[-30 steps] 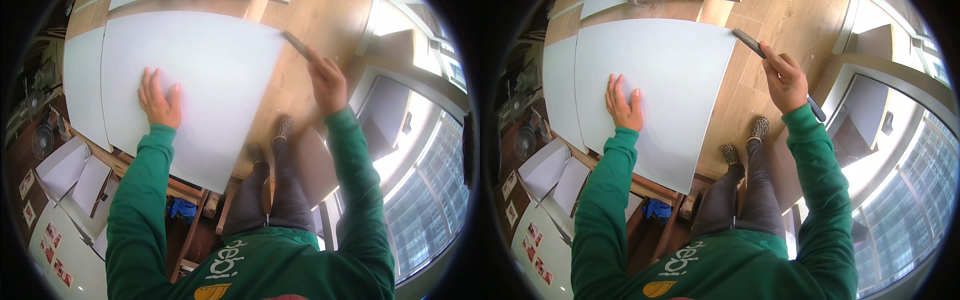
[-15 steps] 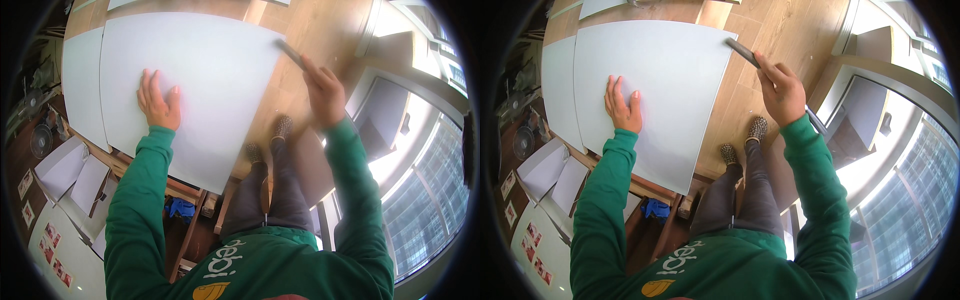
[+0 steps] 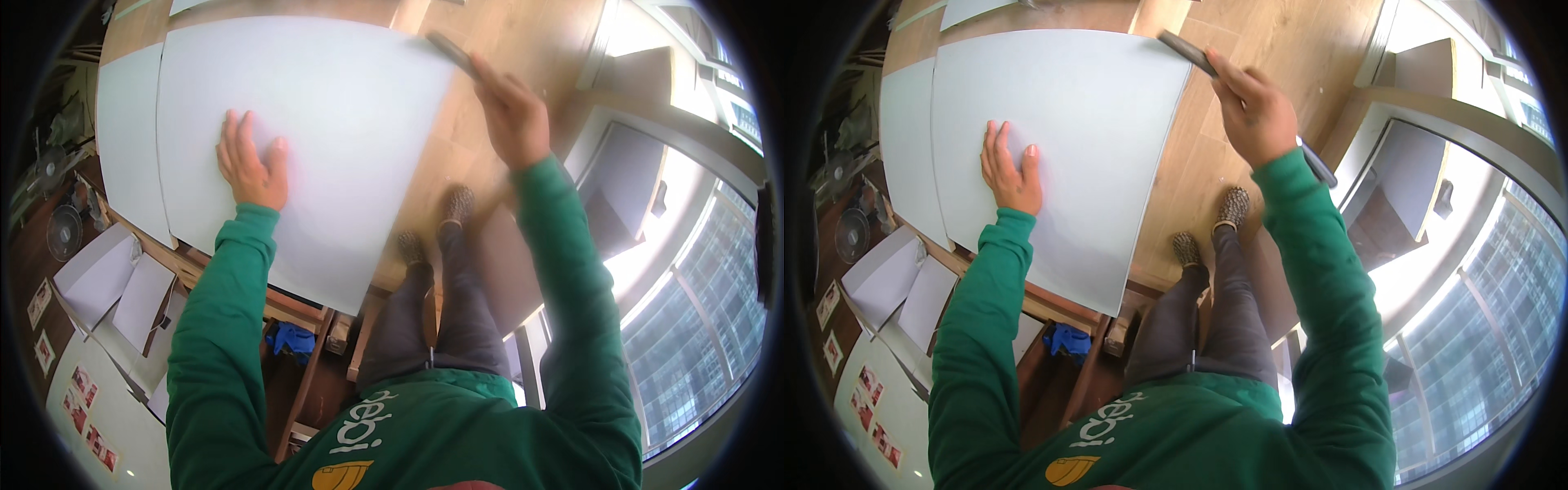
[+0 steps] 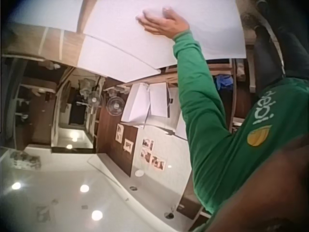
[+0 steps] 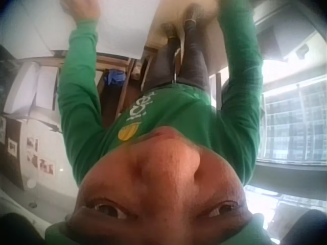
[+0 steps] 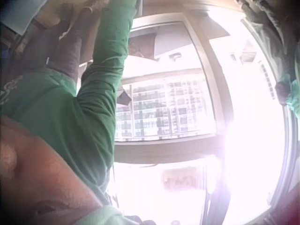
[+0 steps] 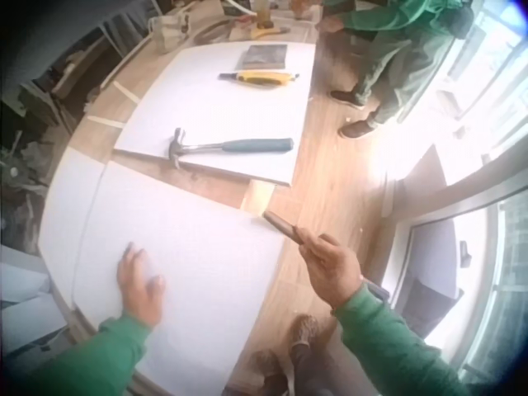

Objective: The person cleans the edges of white panels with a tool, sands the edges with a sanding block, and then stacks the panels on a table.

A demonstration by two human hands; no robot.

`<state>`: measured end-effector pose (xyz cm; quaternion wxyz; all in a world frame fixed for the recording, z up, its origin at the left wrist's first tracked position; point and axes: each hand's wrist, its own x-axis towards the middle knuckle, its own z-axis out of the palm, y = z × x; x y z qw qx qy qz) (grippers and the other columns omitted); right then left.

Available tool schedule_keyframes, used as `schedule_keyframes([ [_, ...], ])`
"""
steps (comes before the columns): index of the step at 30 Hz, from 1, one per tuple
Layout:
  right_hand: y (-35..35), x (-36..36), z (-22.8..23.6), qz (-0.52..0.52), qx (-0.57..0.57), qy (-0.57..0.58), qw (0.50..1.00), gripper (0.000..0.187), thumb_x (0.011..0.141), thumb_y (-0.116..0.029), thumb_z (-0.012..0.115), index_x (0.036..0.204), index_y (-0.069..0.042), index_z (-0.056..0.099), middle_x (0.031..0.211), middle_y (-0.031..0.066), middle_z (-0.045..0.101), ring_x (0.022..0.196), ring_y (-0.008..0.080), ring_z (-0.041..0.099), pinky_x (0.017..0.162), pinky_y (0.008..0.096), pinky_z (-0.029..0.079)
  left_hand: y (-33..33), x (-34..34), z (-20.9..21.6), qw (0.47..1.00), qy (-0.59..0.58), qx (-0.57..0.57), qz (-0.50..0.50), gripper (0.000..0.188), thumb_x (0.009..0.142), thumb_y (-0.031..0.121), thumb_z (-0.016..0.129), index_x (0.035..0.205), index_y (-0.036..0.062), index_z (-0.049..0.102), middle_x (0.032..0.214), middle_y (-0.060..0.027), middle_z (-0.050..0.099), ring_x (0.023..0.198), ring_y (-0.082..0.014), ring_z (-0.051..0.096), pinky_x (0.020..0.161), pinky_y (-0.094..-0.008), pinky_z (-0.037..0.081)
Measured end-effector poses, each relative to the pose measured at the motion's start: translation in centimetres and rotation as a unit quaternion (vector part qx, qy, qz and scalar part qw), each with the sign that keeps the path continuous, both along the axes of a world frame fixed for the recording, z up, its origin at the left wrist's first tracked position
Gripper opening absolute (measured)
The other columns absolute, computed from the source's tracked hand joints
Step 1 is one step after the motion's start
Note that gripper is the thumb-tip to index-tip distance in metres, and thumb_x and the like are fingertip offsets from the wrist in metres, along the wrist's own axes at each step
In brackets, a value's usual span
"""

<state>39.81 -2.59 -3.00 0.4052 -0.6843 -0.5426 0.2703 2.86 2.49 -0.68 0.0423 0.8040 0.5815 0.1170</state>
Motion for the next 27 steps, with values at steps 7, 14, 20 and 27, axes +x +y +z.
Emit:
schedule_keyframes([
  [7, -3.0, -0.4, 0.9, -0.002, -0.034, -0.006, 0.999, 0.039, 0.093, -0.009, 0.068, 0.13, -0.02, 0.068, 0.075, 0.0086, 0.057, 0.063, 0.0207, 0.057, 0.06, 0.0317, 0.047, -0.3, -0.7, 0.1, 1.0, 0.001, 0.004, 0.002, 0.054, 0.098, 0.031, 0.057, 0.144, 0.0054, 0.045, 0.157, -0.0182, 0.037, 0.144, -0.0376, 0.033, 0.118, -0.0525, 0.021],
  [14, 0.6, -1.2, 0.7, -0.025, -0.007, 0.012, 1.0, 0.036, 0.092, -0.01, 0.069, 0.127, -0.019, 0.069, 0.072, 0.0089, 0.053, 0.058, 0.0223, 0.051, 0.056, 0.0336, 0.044, 0.0, -0.2, -0.1, 1.0, -0.004, 0.007, -0.005, 0.055, 0.098, 0.033, 0.056, 0.144, 0.0057, 0.045, 0.156, -0.0184, 0.038, 0.143, -0.0379, 0.034, 0.117, -0.0525, 0.022],
  [20, -7.3, -2.8, 0.7, -0.025, -0.019, 0.032, 0.999, 0.036, 0.093, -0.011, 0.069, 0.128, -0.017, 0.069, 0.072, 0.0096, 0.054, 0.059, 0.0212, 0.052, 0.057, 0.0323, 0.044, -0.4, -0.8, -0.2, 1.0, -0.002, 0.013, 0.002, 0.055, 0.097, 0.033, 0.057, 0.144, 0.0061, 0.047, 0.156, -0.0184, 0.038, 0.143, -0.0379, 0.034, 0.117, -0.0523, 0.022],
  [27, -2.3, -3.3, 0.5, -0.039, 0.005, 0.054, 0.998, 0.037, 0.091, -0.008, 0.07, 0.127, -0.016, 0.07, 0.071, 0.0093, 0.054, 0.059, 0.0196, 0.052, 0.058, 0.0313, 0.045, -0.2, -0.3, 0.0, 1.0, -0.011, 0.016, -0.004, 0.054, 0.097, 0.032, 0.058, 0.144, 0.0067, 0.047, 0.156, -0.0178, 0.039, 0.142, -0.0375, 0.035, 0.117, -0.0523, 0.023],
])
